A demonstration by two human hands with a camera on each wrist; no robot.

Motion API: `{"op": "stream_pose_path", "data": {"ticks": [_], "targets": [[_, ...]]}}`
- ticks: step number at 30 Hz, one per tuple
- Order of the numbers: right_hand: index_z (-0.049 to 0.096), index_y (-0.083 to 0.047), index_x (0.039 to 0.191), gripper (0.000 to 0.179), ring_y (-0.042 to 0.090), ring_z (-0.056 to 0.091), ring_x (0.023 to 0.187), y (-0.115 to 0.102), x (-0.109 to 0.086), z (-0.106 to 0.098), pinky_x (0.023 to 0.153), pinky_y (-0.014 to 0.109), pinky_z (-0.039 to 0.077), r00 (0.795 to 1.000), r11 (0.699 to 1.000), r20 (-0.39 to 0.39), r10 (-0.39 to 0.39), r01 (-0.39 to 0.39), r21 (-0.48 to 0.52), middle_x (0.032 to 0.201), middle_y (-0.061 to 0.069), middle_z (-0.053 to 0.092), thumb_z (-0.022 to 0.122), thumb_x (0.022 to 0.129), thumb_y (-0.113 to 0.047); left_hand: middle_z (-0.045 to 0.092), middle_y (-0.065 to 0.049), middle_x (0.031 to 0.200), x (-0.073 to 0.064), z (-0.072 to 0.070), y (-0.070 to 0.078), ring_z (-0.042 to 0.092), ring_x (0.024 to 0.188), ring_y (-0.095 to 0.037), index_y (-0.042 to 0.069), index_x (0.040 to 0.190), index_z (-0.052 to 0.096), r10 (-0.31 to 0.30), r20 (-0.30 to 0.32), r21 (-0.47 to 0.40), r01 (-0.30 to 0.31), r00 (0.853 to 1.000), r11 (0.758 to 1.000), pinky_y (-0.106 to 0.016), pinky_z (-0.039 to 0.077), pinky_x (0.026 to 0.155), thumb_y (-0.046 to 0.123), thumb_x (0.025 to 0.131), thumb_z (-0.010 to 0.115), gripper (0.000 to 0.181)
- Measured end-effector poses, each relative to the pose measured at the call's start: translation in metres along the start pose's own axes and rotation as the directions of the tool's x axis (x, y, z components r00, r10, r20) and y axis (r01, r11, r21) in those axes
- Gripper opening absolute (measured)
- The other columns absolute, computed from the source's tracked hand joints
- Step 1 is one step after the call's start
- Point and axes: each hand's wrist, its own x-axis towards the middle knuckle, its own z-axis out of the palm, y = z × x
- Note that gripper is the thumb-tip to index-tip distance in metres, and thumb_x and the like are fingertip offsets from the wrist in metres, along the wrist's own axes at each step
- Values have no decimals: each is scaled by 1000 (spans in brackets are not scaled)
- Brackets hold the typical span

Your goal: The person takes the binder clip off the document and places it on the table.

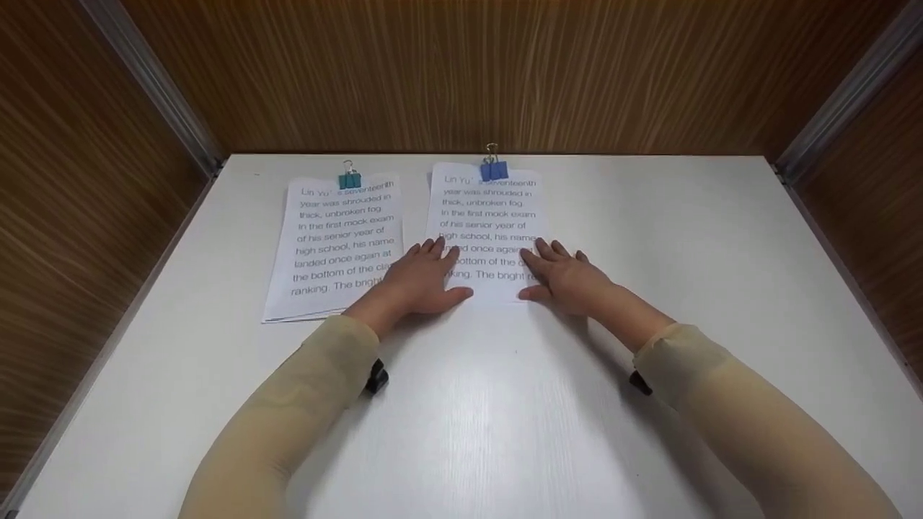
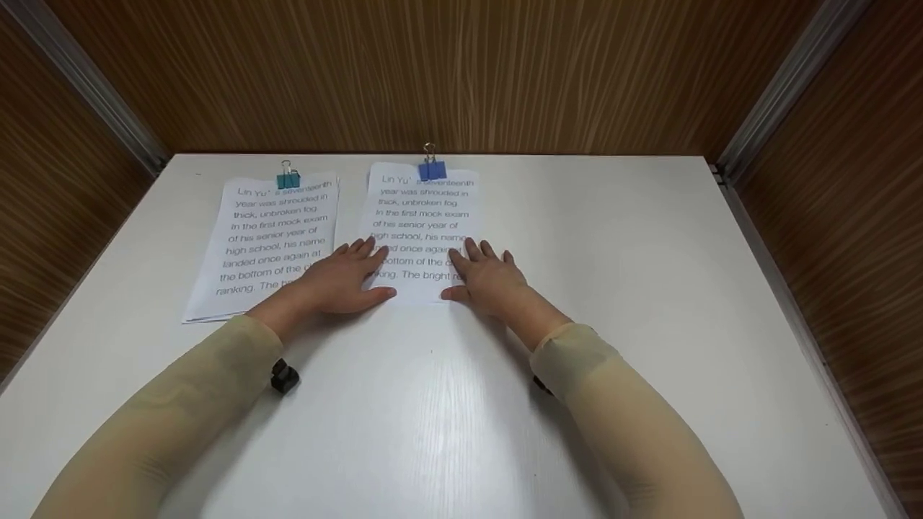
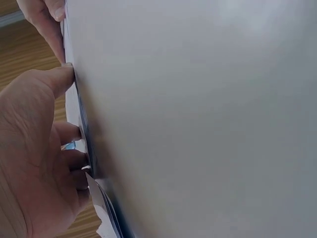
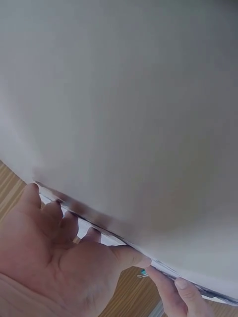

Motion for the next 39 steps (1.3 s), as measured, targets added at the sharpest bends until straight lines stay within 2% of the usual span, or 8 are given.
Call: {"op": "stream_pose_path", "data": {"ticks": [7,11,15,22,31,35,39], "targets": [[24,-12,169,85,42,11,161,6,-12,-3,127,60,15,1000,1000,-22,-23,23,-13,174,20,12,60,105,-53,14,-19,176,2,-2,12,13,162,-35,12,170,23,0,6,18,0,1000,1000,-52,23,128,67,101,48,92],[26,-9,168,84,43,13,160,7,-16,-3,127,61,17,998,998,-35,-53,52,-35,173,23,14,61,105,-52,17,-22,174,1,-3,17,16,161,-38,10,170,24,3,12,57,-4,1000,998,-51,26,127,67,102,47,91],[26,-9,168,84,43,14,160,7,-19,-1,127,59,17,997,997,-40,-63,61,-45,173,23,15,61,105,-52,18,-25,173,-2,-4,22,19,160,-41,7,169,24,8,26,85,-10,1000,996,-51,26,127,66,103,47,91],[28,-8,168,83,44,16,159,9,-29,1,127,60,19,996,996,-63,-62,58,-61,172,24,17,62,105,-51,19,-26,172,-7,-5,32,20,160,-42,6,169,25,19,19,84,-21,1000,996,-53,25,127,66,103,47,92],[31,-6,166,84,47,20,158,10,-50,15,125,62,22,993,995,-71,-96,93,-48,171,25,21,66,103,-49,22,-28,171,-24,12,45,22,159,-43,4,168,27,29,24,86,-31,999,996,-50,19,129,65,103,47,91],[32,-5,166,84,48,22,157,10,-60,18,124,63,24,990,993,-87,-110,105,-61,170,26,23,67,103,-48,24,-28,170,-29,16,51,24,159,-42,4,167,29,29,10,112,-30,1000,993,-49,19,129,66,103,46,91],[35,-4,165,83,49,25,156,11,-69,21,123,64,25,987,991,-103,-122,116,-63,169,27,26,67,102,-48,23,-28,171,-34,19,58,23,159,-42,5,167,30,19,9,98,-19,1000,995,-49,18,129,66,103,47,90]]}}
